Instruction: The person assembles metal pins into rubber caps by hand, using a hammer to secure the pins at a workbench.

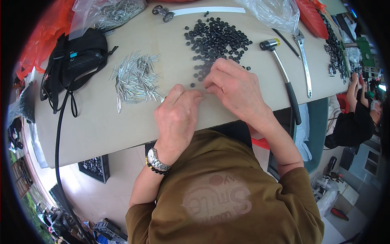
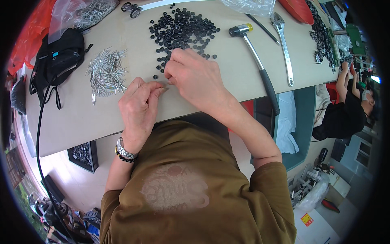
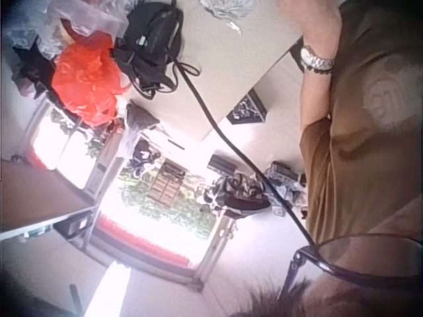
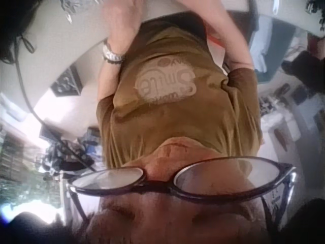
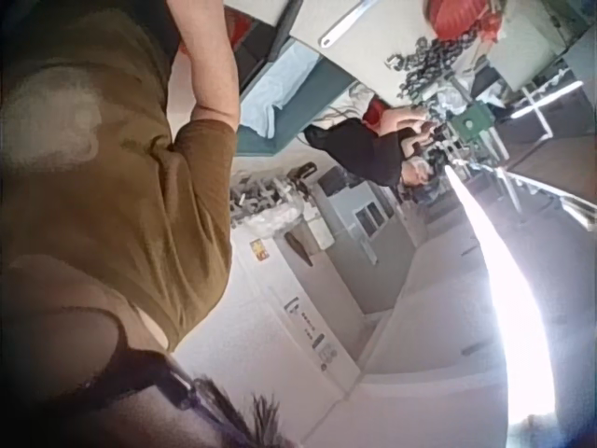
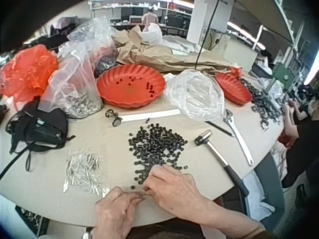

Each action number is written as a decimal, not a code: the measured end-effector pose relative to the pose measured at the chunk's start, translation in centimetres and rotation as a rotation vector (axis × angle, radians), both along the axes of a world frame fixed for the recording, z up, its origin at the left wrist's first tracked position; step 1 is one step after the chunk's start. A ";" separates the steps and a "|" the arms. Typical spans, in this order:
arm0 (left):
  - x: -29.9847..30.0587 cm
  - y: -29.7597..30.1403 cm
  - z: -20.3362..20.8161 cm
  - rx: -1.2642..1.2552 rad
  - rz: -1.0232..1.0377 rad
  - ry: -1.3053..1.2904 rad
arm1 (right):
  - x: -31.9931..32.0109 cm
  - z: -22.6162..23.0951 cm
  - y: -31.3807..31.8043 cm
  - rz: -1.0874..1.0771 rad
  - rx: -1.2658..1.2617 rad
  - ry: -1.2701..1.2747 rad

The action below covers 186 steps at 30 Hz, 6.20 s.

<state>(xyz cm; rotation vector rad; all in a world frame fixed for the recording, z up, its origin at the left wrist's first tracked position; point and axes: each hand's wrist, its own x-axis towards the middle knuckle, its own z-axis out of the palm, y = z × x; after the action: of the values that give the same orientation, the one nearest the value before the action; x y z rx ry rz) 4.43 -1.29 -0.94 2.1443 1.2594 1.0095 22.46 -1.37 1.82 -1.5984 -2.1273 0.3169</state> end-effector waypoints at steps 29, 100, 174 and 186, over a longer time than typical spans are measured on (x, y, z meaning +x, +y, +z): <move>-0.3 0.1 -0.2 -0.037 -0.008 -0.077 | -1.1 -0.5 -0.8 0.106 0.078 0.333; -0.2 2.4 1.1 -0.142 0.053 -0.141 | 7.1 2.5 -4.5 -0.411 0.034 -0.096; -4.2 -0.4 0.6 -1.019 -0.167 -1.510 | -5.4 0.3 -0.6 0.056 0.111 0.556; -3.7 -0.7 1.1 -0.712 0.035 -1.023 | -2.7 -0.9 -1.4 -0.077 0.226 0.412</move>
<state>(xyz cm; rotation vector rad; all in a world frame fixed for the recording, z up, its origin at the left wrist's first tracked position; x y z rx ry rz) 0.74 -2.03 0.13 0.8457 0.9005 1.1820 19.77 -2.75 0.95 -1.3467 -1.7193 0.3344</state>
